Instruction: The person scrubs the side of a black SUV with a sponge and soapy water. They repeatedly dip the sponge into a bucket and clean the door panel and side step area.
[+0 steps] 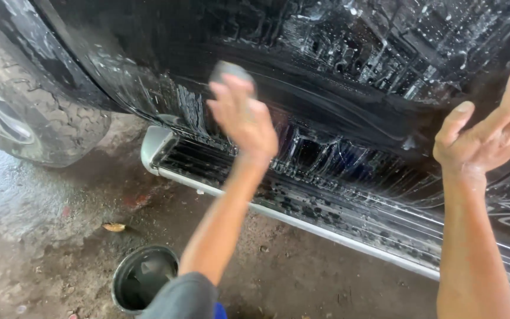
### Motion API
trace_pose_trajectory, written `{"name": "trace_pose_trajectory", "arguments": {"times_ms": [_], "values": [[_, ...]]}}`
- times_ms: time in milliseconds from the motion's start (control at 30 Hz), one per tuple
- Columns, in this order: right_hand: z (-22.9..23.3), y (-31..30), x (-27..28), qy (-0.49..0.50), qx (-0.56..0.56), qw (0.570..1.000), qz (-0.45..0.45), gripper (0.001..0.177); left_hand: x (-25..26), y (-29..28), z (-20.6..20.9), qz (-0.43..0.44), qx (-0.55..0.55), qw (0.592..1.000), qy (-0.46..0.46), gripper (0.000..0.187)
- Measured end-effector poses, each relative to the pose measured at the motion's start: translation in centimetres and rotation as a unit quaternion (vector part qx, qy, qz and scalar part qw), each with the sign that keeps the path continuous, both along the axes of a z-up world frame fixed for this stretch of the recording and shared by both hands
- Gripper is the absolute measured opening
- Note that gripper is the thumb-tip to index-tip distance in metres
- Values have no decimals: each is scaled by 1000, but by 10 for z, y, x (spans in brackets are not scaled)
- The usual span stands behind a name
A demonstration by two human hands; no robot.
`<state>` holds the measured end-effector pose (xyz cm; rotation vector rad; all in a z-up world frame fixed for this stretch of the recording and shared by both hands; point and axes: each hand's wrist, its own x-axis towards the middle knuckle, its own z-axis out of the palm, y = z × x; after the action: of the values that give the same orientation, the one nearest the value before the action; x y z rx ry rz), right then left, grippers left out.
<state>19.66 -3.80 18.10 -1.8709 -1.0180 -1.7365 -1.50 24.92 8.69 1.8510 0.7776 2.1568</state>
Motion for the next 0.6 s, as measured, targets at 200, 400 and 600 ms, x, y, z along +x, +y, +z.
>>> {"name": "trace_pose_trajectory", "arguments": {"times_ms": [200, 400, 600], "values": [[-1, -2, 1, -17, -3, 999, 27, 58, -74, 42, 30, -85, -45, 979, 178, 41], [-2, 1, -8, -40, 3, 999, 10, 58, -53, 110, 2, 100, -58, 992, -43, 56], [-3, 0, -1, -31, -2, 998, 48, 62, -70, 80, -17, 60, 58, 980, 183, 49]]}}
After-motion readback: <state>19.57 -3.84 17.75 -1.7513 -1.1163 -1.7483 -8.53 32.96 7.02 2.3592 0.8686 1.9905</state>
